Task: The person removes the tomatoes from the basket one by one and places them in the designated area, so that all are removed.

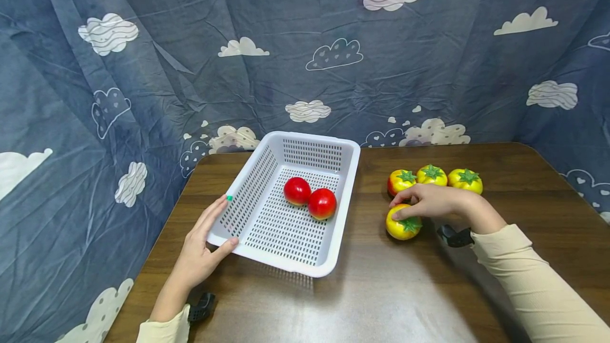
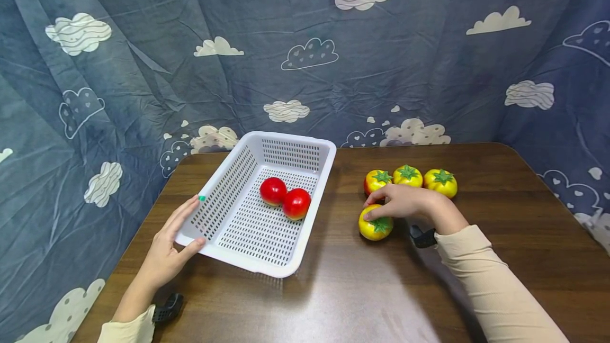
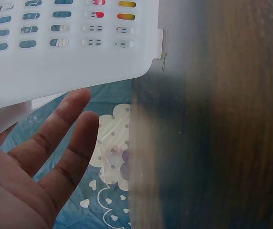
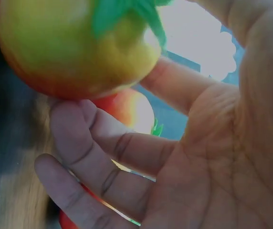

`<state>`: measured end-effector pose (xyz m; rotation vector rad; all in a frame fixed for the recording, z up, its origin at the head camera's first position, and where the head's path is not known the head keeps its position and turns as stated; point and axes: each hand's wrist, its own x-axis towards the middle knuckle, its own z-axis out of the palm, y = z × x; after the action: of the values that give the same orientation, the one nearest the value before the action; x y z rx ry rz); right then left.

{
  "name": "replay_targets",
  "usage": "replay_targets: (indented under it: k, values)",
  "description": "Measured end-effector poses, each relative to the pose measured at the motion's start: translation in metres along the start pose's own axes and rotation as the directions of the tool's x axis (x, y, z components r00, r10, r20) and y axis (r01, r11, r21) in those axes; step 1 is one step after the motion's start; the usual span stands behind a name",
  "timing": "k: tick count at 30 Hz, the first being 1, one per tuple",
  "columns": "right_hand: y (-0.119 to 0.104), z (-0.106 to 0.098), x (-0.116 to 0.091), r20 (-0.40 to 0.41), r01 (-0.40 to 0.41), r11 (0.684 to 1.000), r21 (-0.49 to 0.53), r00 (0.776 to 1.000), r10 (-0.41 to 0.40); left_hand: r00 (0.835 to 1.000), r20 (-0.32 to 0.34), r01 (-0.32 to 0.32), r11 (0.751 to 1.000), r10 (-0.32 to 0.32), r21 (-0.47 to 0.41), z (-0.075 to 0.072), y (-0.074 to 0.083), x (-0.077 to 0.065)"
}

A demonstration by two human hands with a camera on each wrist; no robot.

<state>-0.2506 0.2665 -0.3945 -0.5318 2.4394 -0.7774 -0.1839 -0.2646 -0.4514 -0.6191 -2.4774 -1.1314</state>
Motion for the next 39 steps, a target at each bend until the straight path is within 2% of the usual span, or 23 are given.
replay_targets:
  k: [4,11,16,20,26,33,39]
  values:
    - [0.000,0.001,0.001,-0.025,0.007,0.999,-0.038,1.000,-0.008,1.000,-0.001,-0.002,1.000,0.002,-0.001,0.000,0.000,0.000]
    - [-0.002,0.007,-0.001,-0.135,-0.003,0.997,-0.071,0.991,-0.007,1.000,-0.007,-0.012,1.000,0.012,-0.002,0.000,0.000,0.000]
    - [-0.001,0.013,-0.004,-0.192,0.053,0.992,-0.112,0.979,-0.074,1.000,-0.004,-0.007,1.000,0.007,-0.006,0.001,0.000,0.000]
    - [0.000,0.020,-0.007,-0.276,0.076,0.986,-0.148,0.954,-0.115,1.000,-0.002,-0.006,1.000,0.006,-0.005,0.001,0.001,0.000]
    - [0.001,0.033,-0.013,-0.399,0.084,0.986,-0.141,0.907,-0.134,1.000,0.002,-0.003,1.000,0.003,-0.005,0.000,0.001,0.001]
    - [0.006,0.039,-0.019,-0.424,0.117,0.984,-0.135,0.891,-0.164,1.000,0.009,0.011,1.000,-0.011,-0.004,-0.001,0.002,0.000]
    - [0.009,0.043,-0.022,-0.431,0.118,0.986,-0.117,0.889,-0.157,1.000,0.005,0.006,1.000,-0.006,0.011,0.000,0.001,0.000]
